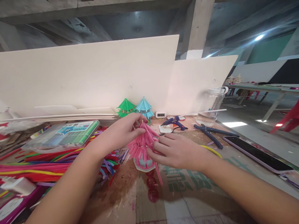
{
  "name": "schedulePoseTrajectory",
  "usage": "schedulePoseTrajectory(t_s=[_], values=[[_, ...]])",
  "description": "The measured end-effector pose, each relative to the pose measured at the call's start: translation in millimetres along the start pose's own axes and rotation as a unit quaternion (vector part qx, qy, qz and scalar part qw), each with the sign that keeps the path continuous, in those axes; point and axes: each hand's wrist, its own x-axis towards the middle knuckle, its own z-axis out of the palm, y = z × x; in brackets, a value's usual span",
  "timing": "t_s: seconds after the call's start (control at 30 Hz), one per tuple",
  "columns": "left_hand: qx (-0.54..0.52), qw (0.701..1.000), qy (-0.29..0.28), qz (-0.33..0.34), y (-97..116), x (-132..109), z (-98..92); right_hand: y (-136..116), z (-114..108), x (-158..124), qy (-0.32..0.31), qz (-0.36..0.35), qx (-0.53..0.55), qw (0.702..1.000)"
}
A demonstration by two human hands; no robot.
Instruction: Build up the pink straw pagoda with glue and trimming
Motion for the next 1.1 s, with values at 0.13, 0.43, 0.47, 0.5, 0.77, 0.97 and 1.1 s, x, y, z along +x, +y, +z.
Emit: schedulePoseTrajectory(t_s=[0.13, 0.43, 0.47, 0.5, 0.77, 0.97, 1.1], values=[[-0.003, 1.000, 0.002, 0.000, -0.3, -0.2, 0.4, -2.5, 7.1, -1.9, 0.004, 0.009, 0.017, 1.000], [0.013, 1.000, 0.004, 0.011, -1.0, -0.9, 3.3, -9.1, 12.5, -0.4, 0.015, 0.049, 0.035, 0.998], [0.015, 1.000, 0.005, 0.013, -1.6, -0.8, 4.0, -9.1, 12.4, -0.1, 0.018, 0.049, 0.036, 0.998], [0.017, 1.000, 0.005, 0.014, -2.0, -0.7, 4.7, -9.0, 12.1, 0.2, 0.023, 0.049, 0.035, 0.998], [0.042, 0.999, 0.013, 0.021, -0.9, -0.9, 9.0, -10.3, 10.5, 2.0, 0.034, 0.057, 0.036, 0.997], [0.046, 0.998, 0.026, 0.025, -1.2, -0.7, 11.5, -9.0, 10.5, 2.2, 0.023, 0.066, 0.034, 0.997], [0.036, 0.999, 0.017, 0.025, -3.3, -0.7, 8.5, -5.0, 6.6, 0.7, 0.078, 0.096, 0.025, 0.992]])
